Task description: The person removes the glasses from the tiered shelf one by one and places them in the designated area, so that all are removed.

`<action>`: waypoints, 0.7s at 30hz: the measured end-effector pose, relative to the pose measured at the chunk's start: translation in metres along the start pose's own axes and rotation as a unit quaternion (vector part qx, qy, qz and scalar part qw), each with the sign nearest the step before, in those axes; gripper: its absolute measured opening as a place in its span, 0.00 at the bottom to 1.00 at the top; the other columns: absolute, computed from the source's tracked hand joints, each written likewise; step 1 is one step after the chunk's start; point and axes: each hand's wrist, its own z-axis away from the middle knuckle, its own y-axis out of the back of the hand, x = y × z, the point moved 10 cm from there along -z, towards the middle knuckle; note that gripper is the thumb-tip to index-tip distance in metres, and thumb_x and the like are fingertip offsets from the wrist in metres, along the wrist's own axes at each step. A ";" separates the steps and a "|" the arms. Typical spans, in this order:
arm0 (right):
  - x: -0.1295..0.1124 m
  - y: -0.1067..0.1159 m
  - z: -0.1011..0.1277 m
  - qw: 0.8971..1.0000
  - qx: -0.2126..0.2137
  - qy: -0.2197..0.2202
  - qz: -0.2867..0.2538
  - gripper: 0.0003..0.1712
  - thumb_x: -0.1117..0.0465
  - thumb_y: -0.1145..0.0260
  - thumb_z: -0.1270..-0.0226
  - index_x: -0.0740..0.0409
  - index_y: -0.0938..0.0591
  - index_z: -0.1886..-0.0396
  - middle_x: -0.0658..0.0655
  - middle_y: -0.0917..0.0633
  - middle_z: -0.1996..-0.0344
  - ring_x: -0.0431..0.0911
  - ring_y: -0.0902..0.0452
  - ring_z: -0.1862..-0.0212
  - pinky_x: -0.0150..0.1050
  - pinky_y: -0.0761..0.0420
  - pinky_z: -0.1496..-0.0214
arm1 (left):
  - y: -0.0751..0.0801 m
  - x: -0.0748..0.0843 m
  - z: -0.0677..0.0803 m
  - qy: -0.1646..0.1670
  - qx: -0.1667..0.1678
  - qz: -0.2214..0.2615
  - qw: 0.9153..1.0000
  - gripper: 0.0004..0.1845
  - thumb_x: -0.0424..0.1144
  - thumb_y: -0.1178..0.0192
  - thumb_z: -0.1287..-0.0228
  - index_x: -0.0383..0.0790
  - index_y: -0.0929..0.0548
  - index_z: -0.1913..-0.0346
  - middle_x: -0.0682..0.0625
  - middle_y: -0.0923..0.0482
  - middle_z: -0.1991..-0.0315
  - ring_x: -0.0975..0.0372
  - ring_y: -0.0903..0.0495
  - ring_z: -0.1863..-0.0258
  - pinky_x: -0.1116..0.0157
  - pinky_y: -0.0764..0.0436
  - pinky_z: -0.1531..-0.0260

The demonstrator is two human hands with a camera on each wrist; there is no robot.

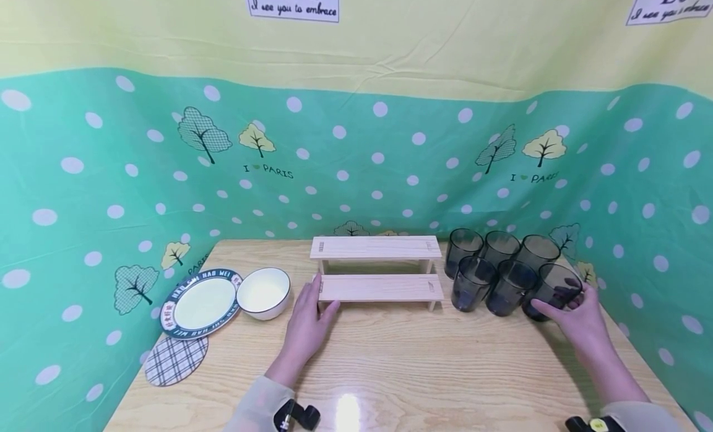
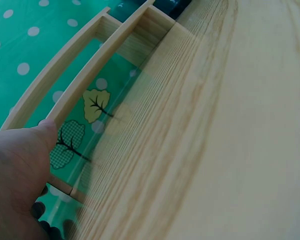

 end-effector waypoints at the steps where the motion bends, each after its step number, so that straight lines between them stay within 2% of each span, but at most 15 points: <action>1: -0.001 0.000 0.001 1.000 -0.001 0.001 0.000 0.68 0.45 0.20 0.27 0.64 0.58 0.11 0.62 0.31 0.29 0.61 0.34 0.28 0.16 0.27 0.54 | 0.000 0.000 0.000 -0.001 0.000 0.001 1.000 0.46 0.53 0.36 0.17 0.40 0.46 0.10 0.30 0.42 0.15 0.36 0.46 0.14 0.34 0.40 0.20; 4: -0.003 0.001 0.002 1.000 -0.009 0.001 0.001 0.70 0.44 0.20 0.27 0.62 0.60 0.09 0.69 0.35 0.23 0.68 0.40 0.22 0.17 0.28 0.54 | 0.000 0.000 0.000 0.001 -0.001 0.002 1.000 0.46 0.52 0.36 0.16 0.40 0.47 0.09 0.30 0.41 0.15 0.36 0.46 0.14 0.34 0.40 0.20; 6: -0.004 0.002 0.003 1.000 -0.016 -0.001 0.001 0.71 0.44 0.20 0.27 0.61 0.62 0.09 0.73 0.40 0.18 0.70 0.43 0.19 0.19 0.24 0.47 | 0.000 0.000 0.001 0.003 -0.001 0.001 1.000 0.46 0.52 0.36 0.17 0.41 0.47 0.09 0.29 0.42 0.15 0.36 0.47 0.15 0.33 0.40 0.20; 9: -0.006 0.004 0.004 1.000 -0.025 -0.008 0.007 0.73 0.43 0.21 0.27 0.61 0.65 0.09 0.76 0.47 0.14 0.73 0.48 0.17 0.32 0.23 0.28 | 0.000 0.000 0.001 0.002 -0.001 0.000 1.000 0.46 0.52 0.35 0.17 0.40 0.47 0.09 0.29 0.42 0.15 0.36 0.46 0.15 0.32 0.40 0.21; 12: -0.006 0.007 0.006 1.000 -0.025 -0.010 0.013 0.74 0.43 0.21 0.27 0.61 0.67 0.09 0.77 0.49 0.14 0.73 0.50 0.16 0.48 0.32 0.17 | 0.000 0.000 0.001 -0.002 0.001 0.001 1.000 0.47 0.52 0.35 0.17 0.40 0.47 0.10 0.30 0.41 0.16 0.36 0.46 0.15 0.33 0.39 0.21; 14: -0.007 0.008 0.007 1.000 -0.023 -0.009 0.013 0.73 0.43 0.21 0.26 0.62 0.66 0.09 0.77 0.48 0.14 0.73 0.49 0.16 0.50 0.36 0.15 | 0.000 0.000 0.001 -0.003 0.001 0.001 1.000 0.47 0.52 0.35 0.17 0.40 0.47 0.09 0.31 0.40 0.16 0.37 0.45 0.15 0.34 0.40 0.20; 17: -0.007 0.010 0.009 1.000 -0.021 -0.010 0.020 0.73 0.43 0.21 0.26 0.62 0.66 0.09 0.77 0.48 0.14 0.73 0.49 0.16 0.47 0.35 0.15 | 0.000 0.000 0.001 -0.003 0.001 0.003 1.000 0.46 0.52 0.35 0.17 0.40 0.47 0.09 0.32 0.39 0.16 0.37 0.45 0.15 0.34 0.40 0.20; 20: -0.007 0.011 0.009 0.999 -0.021 -0.011 0.025 0.73 0.43 0.21 0.26 0.62 0.65 0.09 0.77 0.47 0.14 0.73 0.48 0.17 0.44 0.30 0.19 | 0.000 0.000 0.001 -0.004 0.002 0.003 1.000 0.46 0.53 0.35 0.17 0.40 0.47 0.09 0.32 0.40 0.16 0.37 0.46 0.15 0.34 0.40 0.20; 21: -0.008 0.012 0.009 0.999 -0.021 -0.011 0.027 0.73 0.43 0.21 0.26 0.62 0.65 0.09 0.77 0.48 0.14 0.74 0.47 0.17 0.39 0.27 0.22 | 0.000 -0.001 0.001 -0.004 0.002 0.003 1.000 0.46 0.53 0.35 0.17 0.40 0.47 0.09 0.31 0.41 0.15 0.36 0.46 0.15 0.34 0.40 0.20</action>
